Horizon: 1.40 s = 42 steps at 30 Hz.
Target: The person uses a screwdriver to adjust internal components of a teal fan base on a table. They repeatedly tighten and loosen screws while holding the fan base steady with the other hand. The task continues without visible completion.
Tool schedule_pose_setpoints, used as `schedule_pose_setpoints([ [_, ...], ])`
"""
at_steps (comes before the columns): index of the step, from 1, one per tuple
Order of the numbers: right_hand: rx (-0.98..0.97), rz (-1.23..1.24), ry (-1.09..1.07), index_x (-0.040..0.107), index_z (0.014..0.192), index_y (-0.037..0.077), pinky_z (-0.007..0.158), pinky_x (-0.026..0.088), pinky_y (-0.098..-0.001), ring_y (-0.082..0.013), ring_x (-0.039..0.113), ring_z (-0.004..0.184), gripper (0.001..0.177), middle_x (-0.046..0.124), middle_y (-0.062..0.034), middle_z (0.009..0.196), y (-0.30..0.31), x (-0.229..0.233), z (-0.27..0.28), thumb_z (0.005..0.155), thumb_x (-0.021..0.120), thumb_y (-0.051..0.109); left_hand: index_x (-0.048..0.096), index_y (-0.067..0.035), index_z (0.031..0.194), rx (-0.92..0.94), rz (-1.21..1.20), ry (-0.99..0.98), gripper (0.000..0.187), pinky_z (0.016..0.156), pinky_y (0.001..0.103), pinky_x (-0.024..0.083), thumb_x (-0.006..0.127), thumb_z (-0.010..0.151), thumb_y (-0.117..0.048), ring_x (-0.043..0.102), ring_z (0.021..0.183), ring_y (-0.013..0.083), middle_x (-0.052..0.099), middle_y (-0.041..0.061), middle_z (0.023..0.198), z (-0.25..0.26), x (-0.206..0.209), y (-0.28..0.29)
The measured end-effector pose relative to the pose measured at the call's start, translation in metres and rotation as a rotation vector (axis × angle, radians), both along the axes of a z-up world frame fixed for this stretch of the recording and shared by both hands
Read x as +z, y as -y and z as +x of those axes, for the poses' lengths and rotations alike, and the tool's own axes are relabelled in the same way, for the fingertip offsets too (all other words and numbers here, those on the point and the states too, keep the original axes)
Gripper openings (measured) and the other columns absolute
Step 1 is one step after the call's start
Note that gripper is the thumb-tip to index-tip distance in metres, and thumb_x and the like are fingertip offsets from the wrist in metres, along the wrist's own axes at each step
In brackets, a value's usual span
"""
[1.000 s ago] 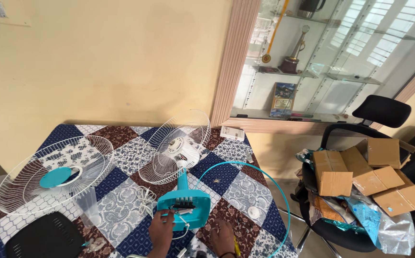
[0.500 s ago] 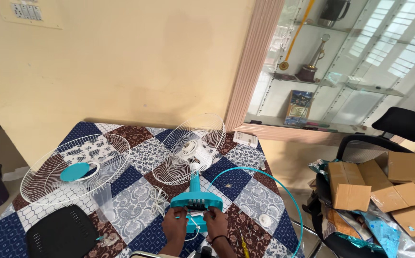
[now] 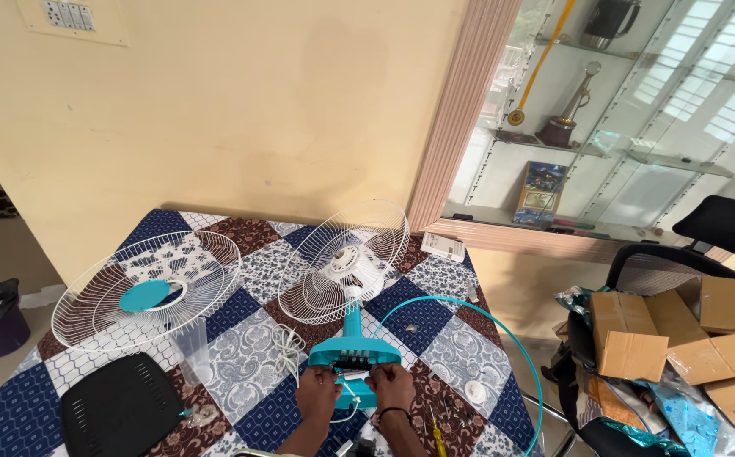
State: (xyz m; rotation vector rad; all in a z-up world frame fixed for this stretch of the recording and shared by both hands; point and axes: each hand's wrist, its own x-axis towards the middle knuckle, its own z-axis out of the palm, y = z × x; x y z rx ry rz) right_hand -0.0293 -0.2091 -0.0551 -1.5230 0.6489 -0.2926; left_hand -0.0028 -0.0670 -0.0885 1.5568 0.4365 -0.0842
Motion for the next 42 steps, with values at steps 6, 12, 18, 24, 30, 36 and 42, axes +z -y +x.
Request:
schedule_pose_setpoints([
  [6, 0.011, 0.005, -0.02, 0.074, 0.097, -0.007, 0.064, 0.059, -0.0287, -0.0199, 0.078, 0.072, 0.013, 0.077, -0.0151, 0.084, 0.003, 0.005, -0.001, 0.092, 0.07, 0.004, 0.069, 0.002, 0.112, 0.0, -0.17, -0.002, 0.026, 0.067, 0.036, 0.064, 0.06, 0.101, -0.021, 0.076, 0.074, 0.0208, 0.075, 0.013, 0.095, -0.002, -0.013, -0.006],
  [12, -0.002, 0.101, -0.021, 0.072, 0.102, -0.009, 0.066, 0.06, -0.0301, -0.0235, 0.078, 0.077, 0.013, 0.077, -0.019, 0.092, 0.009, -0.015, 0.007, 0.093, 0.066, -0.001, 0.07, 0.0, 0.111, -0.07, -0.119, 0.02, 0.028, 0.067, 0.035, 0.063, 0.06, 0.102, -0.025, 0.074, 0.075, 0.0189, 0.074, 0.011, 0.092, -0.005, -0.016, -0.022],
  [18, -0.003, 0.287, 0.04, 0.065, 0.112, -0.011, 0.073, 0.066, -0.0328, -0.0287, 0.078, 0.082, 0.019, 0.074, -0.0216, 0.104, 0.014, -0.042, 0.013, 0.094, 0.061, -0.005, 0.07, -0.002, 0.11, -0.115, -0.123, 0.011, 0.028, 0.066, 0.03, 0.06, 0.062, 0.101, -0.027, 0.075, 0.077, 0.0161, 0.077, 0.01, 0.09, -0.015, -0.021, -0.035],
  [24, -0.001, 0.369, 0.014, 0.061, 0.118, -0.011, 0.071, 0.065, -0.0331, -0.0302, 0.078, 0.085, 0.024, 0.074, -0.0234, 0.105, 0.01, -0.036, 0.005, 0.095, 0.061, -0.004, 0.071, -0.002, 0.109, -0.117, -0.146, 0.072, 0.028, 0.065, 0.029, 0.06, 0.063, 0.1, -0.026, 0.075, 0.075, 0.015, 0.078, 0.009, 0.088, -0.021, -0.028, -0.035],
  [30, -0.024, 0.409, -0.01, 0.057, 0.125, -0.008, 0.07, 0.062, -0.033, -0.0296, 0.076, 0.09, 0.032, 0.073, -0.0237, 0.109, 0.01, -0.038, -0.008, 0.095, 0.064, 0.0, 0.072, 0.002, 0.107, -0.149, -0.238, 0.098, 0.028, 0.062, 0.028, 0.059, 0.066, 0.098, -0.024, 0.072, 0.073, 0.014, 0.077, 0.01, 0.087, -0.024, -0.027, -0.03],
  [36, 0.057, 0.443, -0.016, 0.055, 0.132, -0.011, 0.075, 0.066, -0.0333, -0.0333, 0.078, 0.094, 0.04, 0.073, -0.0246, 0.116, 0.012, -0.055, -0.012, 0.093, 0.061, -0.004, 0.071, 0.002, 0.107, -0.182, -0.297, 0.119, 0.029, 0.061, 0.027, 0.057, 0.067, 0.097, -0.025, 0.072, 0.071, 0.0147, 0.077, 0.01, 0.086, -0.033, -0.027, -0.017],
  [42, 0.095, 0.474, -0.079, 0.047, 0.141, -0.007, 0.073, 0.064, -0.0361, -0.0343, 0.076, 0.092, 0.05, 0.071, -0.0274, 0.114, 0.01, -0.06, -0.021, 0.094, 0.062, -0.003, 0.072, -0.001, 0.107, -0.216, -0.244, 0.05, 0.024, 0.063, 0.026, 0.058, 0.066, 0.096, -0.021, 0.073, 0.072, 0.0137, 0.077, 0.008, 0.087, -0.034, -0.03, -0.024],
])
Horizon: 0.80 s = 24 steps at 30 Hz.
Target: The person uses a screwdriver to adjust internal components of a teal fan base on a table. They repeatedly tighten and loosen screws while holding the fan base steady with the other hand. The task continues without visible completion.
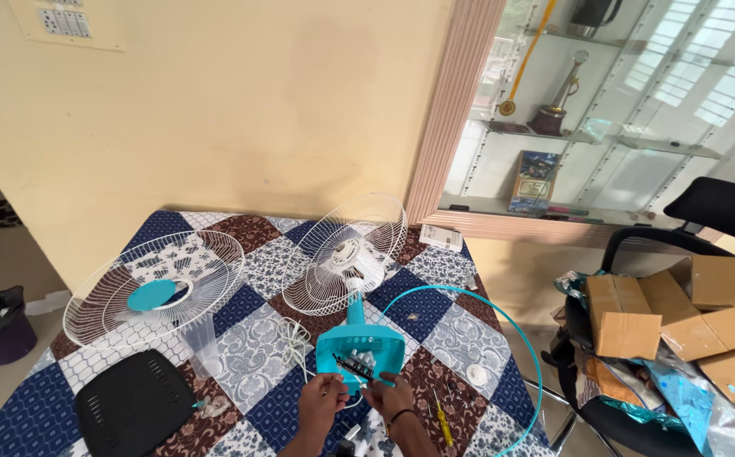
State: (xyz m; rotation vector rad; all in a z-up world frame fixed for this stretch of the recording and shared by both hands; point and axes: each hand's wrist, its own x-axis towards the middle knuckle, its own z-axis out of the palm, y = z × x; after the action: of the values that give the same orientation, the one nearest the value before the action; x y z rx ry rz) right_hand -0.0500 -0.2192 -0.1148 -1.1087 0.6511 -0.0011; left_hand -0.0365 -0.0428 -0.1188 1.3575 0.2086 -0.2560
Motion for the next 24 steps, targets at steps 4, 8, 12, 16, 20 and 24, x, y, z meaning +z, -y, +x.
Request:
schedule_pose_setpoints([
  [4, 0.016, 0.018, -0.041, 0.045, 0.142, -0.004, 0.075, 0.066, -0.0363, -0.0344, 0.075, 0.093, 0.051, 0.07, -0.028, 0.113, -0.003, -0.001, -0.01, 0.094, 0.062, -0.002, 0.073, 0.001, 0.106, -0.026, -0.005, 0.04, 0.025, 0.059, 0.027, 0.056, 0.068, 0.098, -0.023, 0.072, 0.07, 0.0141, 0.076, 0.009, 0.084, 0.003, -0.008, -0.004],
  [8, 0.064, 0.063, -0.032, 0.048, 0.139, -0.005, 0.077, 0.064, -0.0374, -0.0339, 0.075, 0.092, 0.05, 0.073, -0.0245, 0.11, -0.006, 0.001, -0.019, 0.092, 0.064, -0.001, 0.072, 0.001, 0.105, -0.047, -0.076, 0.056, 0.025, 0.058, 0.028, 0.056, 0.067, 0.097, -0.023, 0.071, 0.068, 0.014, 0.075, 0.009, 0.083, 0.006, -0.015, 0.003],
  [12, 0.074, 0.112, -0.001, 0.05, 0.136, -0.008, 0.082, 0.064, -0.0378, -0.0322, 0.075, 0.091, 0.05, 0.073, -0.0234, 0.105, -0.015, 0.0, -0.026, 0.09, 0.068, 0.0, 0.072, 0.001, 0.104, -0.065, -0.109, 0.068, 0.024, 0.056, 0.027, 0.055, 0.069, 0.096, -0.022, 0.07, 0.066, 0.0135, 0.076, 0.009, 0.081, 0.004, -0.019, 0.002],
  [16, 0.087, 0.057, -0.009, 0.052, 0.134, -0.007, 0.078, 0.063, -0.0341, -0.0286, 0.074, 0.09, 0.048, 0.072, -0.0194, 0.103, -0.018, -0.002, -0.035, 0.09, 0.07, 0.001, 0.072, 0.001, 0.104, -0.092, -0.067, 0.058, 0.025, 0.057, 0.027, 0.056, 0.068, 0.097, -0.022, 0.071, 0.066, 0.0135, 0.077, 0.009, 0.082, 0.004, -0.018, -0.004],
  [20, 0.053, 0.019, 0.005, 0.055, 0.132, -0.008, 0.074, 0.061, -0.033, -0.0274, 0.074, 0.088, 0.046, 0.072, -0.0197, 0.103, -0.018, -0.003, -0.038, 0.09, 0.069, 0.001, 0.072, 0.002, 0.104, -0.115, -0.011, 0.033, 0.025, 0.058, 0.028, 0.057, 0.068, 0.096, -0.021, 0.072, 0.067, 0.0145, 0.077, 0.009, 0.082, 0.003, -0.016, -0.008],
  [24, -0.014, 0.01, 0.08, 0.055, 0.13, -0.006, 0.073, 0.061, -0.0327, -0.0265, 0.076, 0.088, 0.042, 0.075, -0.0178, 0.107, -0.011, -0.006, -0.045, 0.089, 0.064, 0.0, 0.073, 0.003, 0.106, -0.141, -0.046, 0.06, 0.024, 0.062, 0.027, 0.059, 0.07, 0.092, -0.016, 0.073, 0.069, 0.014, 0.078, 0.009, 0.084, -0.005, -0.018, 0.0],
])
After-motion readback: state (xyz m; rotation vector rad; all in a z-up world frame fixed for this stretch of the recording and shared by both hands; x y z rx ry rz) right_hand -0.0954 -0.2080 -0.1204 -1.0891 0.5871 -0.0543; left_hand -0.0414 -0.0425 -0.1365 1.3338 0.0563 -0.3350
